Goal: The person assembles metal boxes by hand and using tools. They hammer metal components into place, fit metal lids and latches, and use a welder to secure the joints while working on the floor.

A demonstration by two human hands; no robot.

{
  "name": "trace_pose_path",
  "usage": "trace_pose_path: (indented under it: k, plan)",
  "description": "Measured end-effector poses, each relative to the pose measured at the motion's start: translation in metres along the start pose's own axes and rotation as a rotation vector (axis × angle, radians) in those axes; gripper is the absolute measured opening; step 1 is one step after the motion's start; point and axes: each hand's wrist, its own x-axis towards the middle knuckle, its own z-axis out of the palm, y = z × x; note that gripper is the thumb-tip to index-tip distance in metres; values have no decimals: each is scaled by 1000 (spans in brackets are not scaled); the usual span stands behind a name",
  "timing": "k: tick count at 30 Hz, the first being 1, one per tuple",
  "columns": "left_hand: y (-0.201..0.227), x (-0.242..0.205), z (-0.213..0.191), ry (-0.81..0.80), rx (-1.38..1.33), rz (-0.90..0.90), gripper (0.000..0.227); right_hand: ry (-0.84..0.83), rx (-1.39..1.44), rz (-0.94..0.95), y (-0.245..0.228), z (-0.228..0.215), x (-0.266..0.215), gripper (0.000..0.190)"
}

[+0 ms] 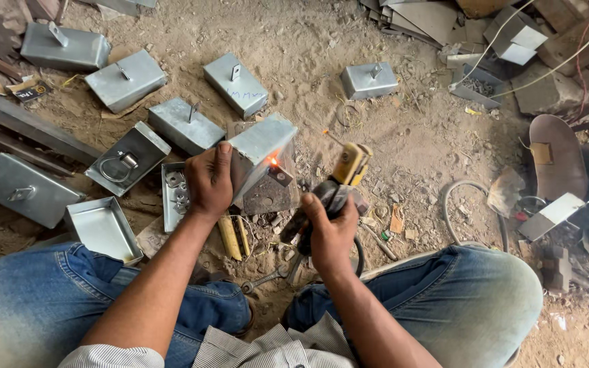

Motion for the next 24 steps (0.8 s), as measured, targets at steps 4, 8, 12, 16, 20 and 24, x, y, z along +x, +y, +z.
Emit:
trace_pose_path:
  k: [4,8,12,16,20,24]
  plan:
    - [2,11,-1,49,-249,-218,74,114,71,-21,-5,-20,15,37]
    - [24,22,-15,155,-783,-470,62,218,219,-104,-17,-38,32,36]
    - [49,27,-21,134,-1216,-600,66,281,303,-150,-23,-46,39,33]
    - [59,25,-20,138,-1256,-623,62,275,325,-135,-20,-44,37,30]
    - [56,25,-20,129,-1171,-684,61,265,335,-130,-19,-43,36,32]
    - [39,23,-20,65,-1022,-840,65,254,346,-121,-20,-40,36,33]
